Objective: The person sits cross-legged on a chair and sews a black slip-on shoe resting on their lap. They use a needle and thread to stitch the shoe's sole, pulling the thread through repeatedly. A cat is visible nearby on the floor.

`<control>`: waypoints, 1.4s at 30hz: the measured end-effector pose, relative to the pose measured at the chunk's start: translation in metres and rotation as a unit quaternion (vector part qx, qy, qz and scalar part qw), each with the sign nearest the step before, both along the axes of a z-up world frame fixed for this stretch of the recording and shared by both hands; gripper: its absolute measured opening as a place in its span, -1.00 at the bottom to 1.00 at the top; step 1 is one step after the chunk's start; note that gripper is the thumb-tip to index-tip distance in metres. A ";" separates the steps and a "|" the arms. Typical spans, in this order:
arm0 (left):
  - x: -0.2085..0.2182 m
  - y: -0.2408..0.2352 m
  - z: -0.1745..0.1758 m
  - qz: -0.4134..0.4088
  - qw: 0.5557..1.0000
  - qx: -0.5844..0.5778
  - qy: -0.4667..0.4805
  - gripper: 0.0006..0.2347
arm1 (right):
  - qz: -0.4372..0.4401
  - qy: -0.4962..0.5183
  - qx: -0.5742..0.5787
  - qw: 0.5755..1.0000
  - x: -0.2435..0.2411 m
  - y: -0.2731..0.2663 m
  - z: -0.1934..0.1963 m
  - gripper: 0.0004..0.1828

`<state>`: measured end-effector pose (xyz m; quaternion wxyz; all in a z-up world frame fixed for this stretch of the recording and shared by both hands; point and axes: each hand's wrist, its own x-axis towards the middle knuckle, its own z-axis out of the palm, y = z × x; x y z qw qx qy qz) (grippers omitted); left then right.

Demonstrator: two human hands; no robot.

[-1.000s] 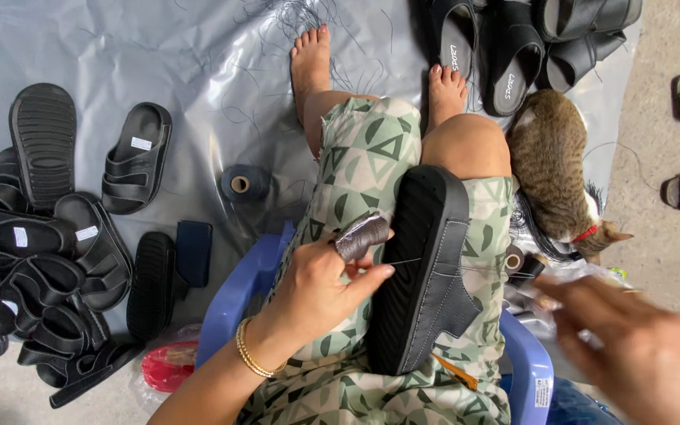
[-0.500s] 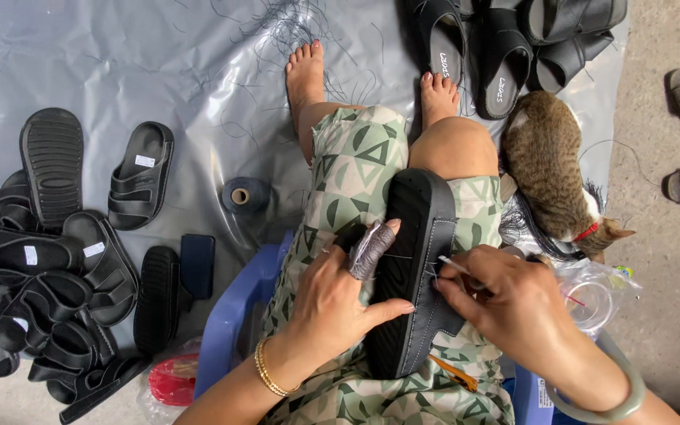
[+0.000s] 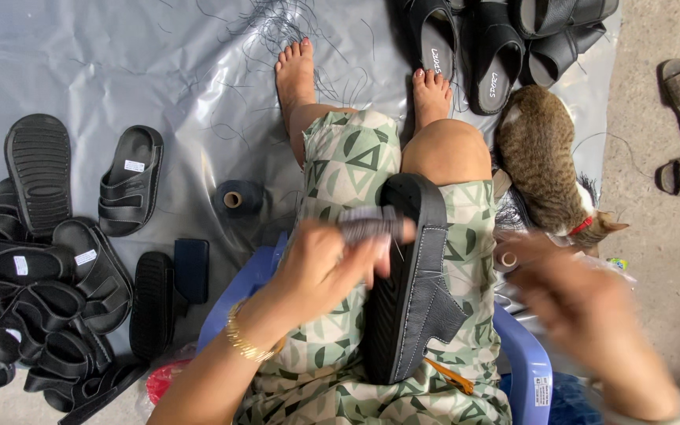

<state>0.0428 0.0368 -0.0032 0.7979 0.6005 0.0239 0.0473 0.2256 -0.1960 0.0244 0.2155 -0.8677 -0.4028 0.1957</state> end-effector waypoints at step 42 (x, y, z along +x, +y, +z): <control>-0.003 -0.008 -0.023 0.057 0.846 0.521 0.101 -0.15 | 0.302 -0.185 -0.123 0.927 -0.017 0.030 0.003 -0.48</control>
